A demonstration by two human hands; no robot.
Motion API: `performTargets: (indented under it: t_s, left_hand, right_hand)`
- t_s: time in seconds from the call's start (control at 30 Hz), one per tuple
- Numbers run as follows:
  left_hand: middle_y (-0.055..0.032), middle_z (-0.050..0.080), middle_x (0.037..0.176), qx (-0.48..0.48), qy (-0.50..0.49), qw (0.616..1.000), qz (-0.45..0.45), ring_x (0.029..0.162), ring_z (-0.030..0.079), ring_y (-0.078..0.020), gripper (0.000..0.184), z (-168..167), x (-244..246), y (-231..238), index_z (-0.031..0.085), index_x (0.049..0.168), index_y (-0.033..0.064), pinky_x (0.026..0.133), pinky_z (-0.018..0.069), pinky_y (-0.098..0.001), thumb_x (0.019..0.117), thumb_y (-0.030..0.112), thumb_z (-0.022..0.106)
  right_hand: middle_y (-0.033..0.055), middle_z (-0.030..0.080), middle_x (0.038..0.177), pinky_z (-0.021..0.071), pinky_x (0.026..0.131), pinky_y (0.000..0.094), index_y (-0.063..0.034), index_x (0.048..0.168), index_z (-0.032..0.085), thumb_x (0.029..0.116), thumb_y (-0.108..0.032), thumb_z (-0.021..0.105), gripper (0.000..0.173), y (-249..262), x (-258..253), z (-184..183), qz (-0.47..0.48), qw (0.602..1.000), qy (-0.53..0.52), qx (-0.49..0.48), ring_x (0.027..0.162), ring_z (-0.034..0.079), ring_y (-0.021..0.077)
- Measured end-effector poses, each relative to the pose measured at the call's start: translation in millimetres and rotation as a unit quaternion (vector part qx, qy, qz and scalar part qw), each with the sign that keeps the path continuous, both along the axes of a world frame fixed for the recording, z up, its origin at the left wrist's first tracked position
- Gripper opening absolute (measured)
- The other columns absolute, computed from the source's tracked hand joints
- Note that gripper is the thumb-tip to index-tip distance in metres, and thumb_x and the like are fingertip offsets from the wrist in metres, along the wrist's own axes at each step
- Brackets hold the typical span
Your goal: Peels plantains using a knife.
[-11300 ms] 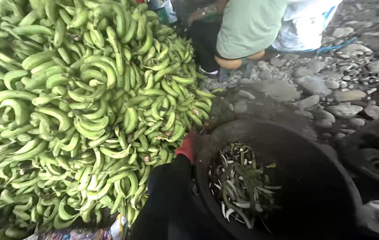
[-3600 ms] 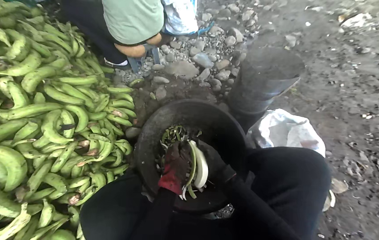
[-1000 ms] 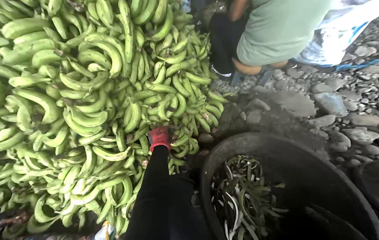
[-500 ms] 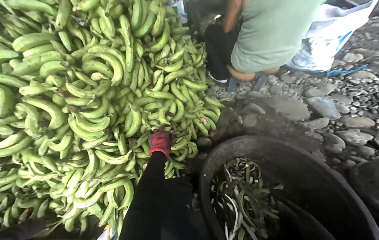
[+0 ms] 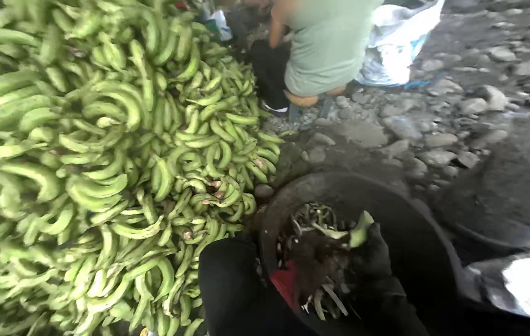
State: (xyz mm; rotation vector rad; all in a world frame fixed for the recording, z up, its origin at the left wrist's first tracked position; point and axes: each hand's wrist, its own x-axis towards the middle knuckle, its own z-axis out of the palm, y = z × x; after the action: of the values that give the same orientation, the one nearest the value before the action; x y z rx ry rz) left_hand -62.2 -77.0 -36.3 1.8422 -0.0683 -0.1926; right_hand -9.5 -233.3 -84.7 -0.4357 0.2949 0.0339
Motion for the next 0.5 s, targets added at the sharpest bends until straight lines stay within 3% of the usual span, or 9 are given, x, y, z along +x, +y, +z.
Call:
performTargets:
  t_s: [0.1, 0.2, 0.33, 0.4, 0.5]
  left_hand:
    - [-0.0114, 0.069, 0.12, 0.052, 0.094, 0.994, -0.019, 0.103, 0.068, -0.0176, 0.049, -1.7, 0.3, -8.0, 0.056, 0.143, 0.011, 0.093, 0.0571, -0.0402, 0.0967, 0.022, 0.069]
    - [-0.0132, 0.066, 0.13, 0.112, 0.085, 0.985, -0.097, 0.117, 0.065, -0.0184, 0.057, -0.7, 2.7, -14.4, 0.051, 0.147, 0.0086, 0.104, 0.052, -0.04, 0.0986, 0.035, 0.067]
    - [-0.0113, 0.069, 0.123, 0.163, 0.0, 0.973, -0.162, 0.114, 0.066, -0.0197, 0.045, -20.0, 1.7, -31.3, 0.062, 0.136, 0.0087, 0.103, 0.0523, -0.0424, 0.101, 0.037, 0.061]
    - [-0.0086, 0.071, 0.116, 0.174, 0.002, 0.969, -0.173, 0.107, 0.068, -0.0191, 0.044, -21.3, 0.4, -37.5, 0.065, 0.13, 0.0114, 0.099, 0.0544, -0.0442, 0.101, 0.044, 0.059]
    - [-0.0101, 0.071, 0.117, 0.175, -0.004, 0.968, -0.18, 0.11, 0.067, -0.0205, 0.047, -23.2, -1.0, -41.7, 0.065, 0.131, 0.0098, 0.101, 0.053, -0.0452, 0.1016, 0.046, 0.058]
  right_hand:
    - [0.0037, 0.068, 0.081, 0.0625, 0.075, 0.0465, -0.0171, 0.101, 0.059, 0.1062, -0.061, 0.02, 0.059, -34.8, -3.6, -19.6, -0.093, 0.995, 0.009, 0.029, 0.077, 0.071, 0.0218]
    - [0.0026, 0.064, 0.073, 0.0613, 0.068, 0.0417, -0.0144, 0.103, 0.057, 0.1054, -0.064, 0.012, 0.066, -49.5, -9.4, -19.2, -0.149, 0.988, 0.023, -0.02, 0.069, 0.068, 0.0184]
    - [-0.0009, 0.062, 0.066, 0.0597, 0.06, 0.0321, -0.0149, 0.094, 0.058, 0.1094, -0.054, 0.018, 0.059, -50.5, -14.2, -11.3, -0.155, 0.986, 0.026, -0.048, 0.059, 0.064, 0.0122]
    - [-0.0018, 0.061, 0.064, 0.0594, 0.06, 0.0308, -0.0151, 0.092, 0.058, 0.1108, -0.049, 0.019, 0.055, -48.1, -17.0, -10.9, -0.16, 0.986, 0.031, -0.037, 0.058, 0.064, 0.0117]
    - [-0.0021, 0.061, 0.063, 0.0592, 0.061, 0.031, -0.0154, 0.09, 0.059, 0.1105, -0.049, 0.017, 0.058, -47.2, -19.3, -17.2, -0.159, 0.987, 0.013, -0.002, 0.058, 0.064, 0.0116]
